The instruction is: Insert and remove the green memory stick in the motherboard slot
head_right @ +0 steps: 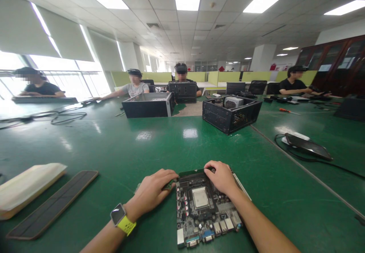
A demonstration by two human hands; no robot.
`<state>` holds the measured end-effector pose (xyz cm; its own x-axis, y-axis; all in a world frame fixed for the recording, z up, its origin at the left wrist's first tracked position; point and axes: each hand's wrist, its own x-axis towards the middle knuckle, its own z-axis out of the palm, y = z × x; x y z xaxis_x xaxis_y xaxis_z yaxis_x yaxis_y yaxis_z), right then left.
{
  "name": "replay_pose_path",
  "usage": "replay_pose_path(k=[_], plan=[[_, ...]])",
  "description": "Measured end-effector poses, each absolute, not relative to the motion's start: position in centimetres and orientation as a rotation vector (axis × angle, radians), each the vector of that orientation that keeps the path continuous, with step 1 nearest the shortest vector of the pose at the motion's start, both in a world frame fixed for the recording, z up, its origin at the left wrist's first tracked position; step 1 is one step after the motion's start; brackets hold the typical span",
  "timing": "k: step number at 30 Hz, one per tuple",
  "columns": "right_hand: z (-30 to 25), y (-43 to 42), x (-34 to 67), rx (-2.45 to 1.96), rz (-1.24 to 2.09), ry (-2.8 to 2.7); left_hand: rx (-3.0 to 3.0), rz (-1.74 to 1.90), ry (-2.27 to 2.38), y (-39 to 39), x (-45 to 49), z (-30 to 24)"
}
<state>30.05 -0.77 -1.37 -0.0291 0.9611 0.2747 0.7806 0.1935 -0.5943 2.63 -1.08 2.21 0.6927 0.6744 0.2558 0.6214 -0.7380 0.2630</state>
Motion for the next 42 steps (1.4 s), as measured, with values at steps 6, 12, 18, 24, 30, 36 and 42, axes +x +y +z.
replay_pose_path(k=[6,12,18,24,30,36,42], plan=[[-1.36,-0.78,30.13,-1.621,0.391,-1.862,2.738,0.564,1.022,-1.16,2.40,1.90],[-1.70,-0.60,30.24,-1.631,0.371,-1.876,2.731,0.478,0.989,-1.25,2.48,1.64],[-1.41,-0.72,30.07,-1.569,0.363,-1.845,2.705,0.506,0.982,-1.32,2.61,1.77],[-1.13,-0.84,29.92,-1.505,0.375,-1.810,2.667,0.569,0.948,-1.32,2.47,1.58],[-1.16,-0.79,29.92,-1.513,0.413,-1.806,2.666,0.564,0.942,-1.24,2.43,1.41],[-1.02,-0.92,29.84,-1.516,0.396,-1.812,2.682,0.568,0.966,-1.15,2.42,1.30],[-0.99,-0.94,29.79,-1.528,0.409,-1.814,2.674,0.572,0.956,-1.21,2.46,1.35]])
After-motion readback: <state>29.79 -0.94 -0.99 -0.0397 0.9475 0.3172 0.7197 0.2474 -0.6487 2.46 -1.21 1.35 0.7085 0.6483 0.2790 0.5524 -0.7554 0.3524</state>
